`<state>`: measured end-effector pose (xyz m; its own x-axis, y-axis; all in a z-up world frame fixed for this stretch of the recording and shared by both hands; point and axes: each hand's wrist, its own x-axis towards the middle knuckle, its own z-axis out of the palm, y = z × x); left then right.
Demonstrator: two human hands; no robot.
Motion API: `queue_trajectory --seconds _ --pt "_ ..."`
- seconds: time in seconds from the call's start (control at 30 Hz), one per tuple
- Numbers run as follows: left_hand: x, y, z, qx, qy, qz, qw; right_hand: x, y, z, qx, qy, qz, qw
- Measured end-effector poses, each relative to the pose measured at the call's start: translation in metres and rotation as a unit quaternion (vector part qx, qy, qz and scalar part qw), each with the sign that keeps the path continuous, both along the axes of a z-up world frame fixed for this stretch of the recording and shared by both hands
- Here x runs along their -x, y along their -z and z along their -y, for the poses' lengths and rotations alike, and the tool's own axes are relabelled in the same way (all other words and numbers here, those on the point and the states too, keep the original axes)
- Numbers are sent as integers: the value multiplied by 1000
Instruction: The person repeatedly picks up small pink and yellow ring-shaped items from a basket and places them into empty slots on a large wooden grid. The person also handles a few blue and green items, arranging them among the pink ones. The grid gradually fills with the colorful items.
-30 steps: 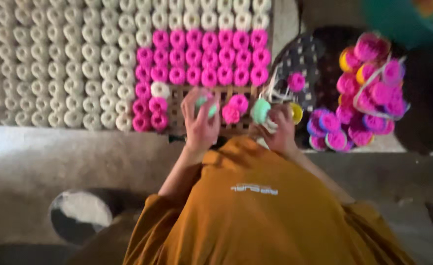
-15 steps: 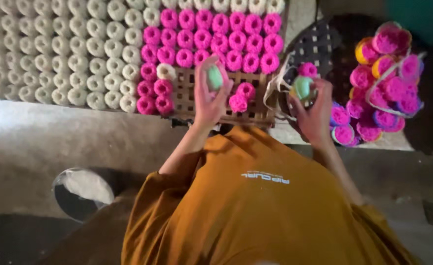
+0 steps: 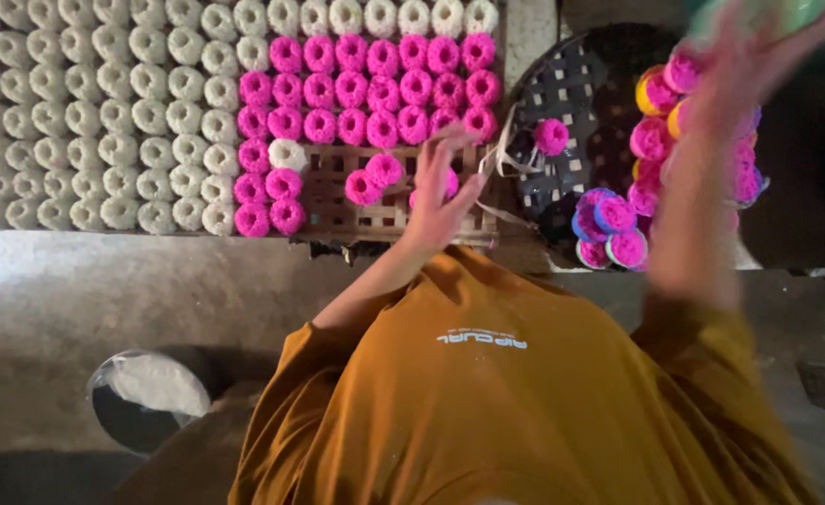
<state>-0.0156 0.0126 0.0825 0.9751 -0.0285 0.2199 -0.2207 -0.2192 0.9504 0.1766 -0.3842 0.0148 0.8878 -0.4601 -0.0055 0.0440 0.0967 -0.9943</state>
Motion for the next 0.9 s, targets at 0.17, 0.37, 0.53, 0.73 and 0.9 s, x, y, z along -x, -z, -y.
queue_trajectory --seconds 0.17,0.37,0.53,0.73,0.9 --pt "16 28 -22 -92 -79 26 992 -77 -43 127 403 83 -156 898" --pt "27 65 -102 -257 -229 -37 938 -15 -32 5 680 -78 219 695" --pt "38 78 -137 -304 -217 -165 913 47 20 -92 626 -431 83 644" --pt "18 88 -127 -369 -201 -183 889 52 1 -99 551 -446 -127 694" --pt "19 78 -132 -304 -188 -226 906 64 -29 -125 514 -347 28 784"
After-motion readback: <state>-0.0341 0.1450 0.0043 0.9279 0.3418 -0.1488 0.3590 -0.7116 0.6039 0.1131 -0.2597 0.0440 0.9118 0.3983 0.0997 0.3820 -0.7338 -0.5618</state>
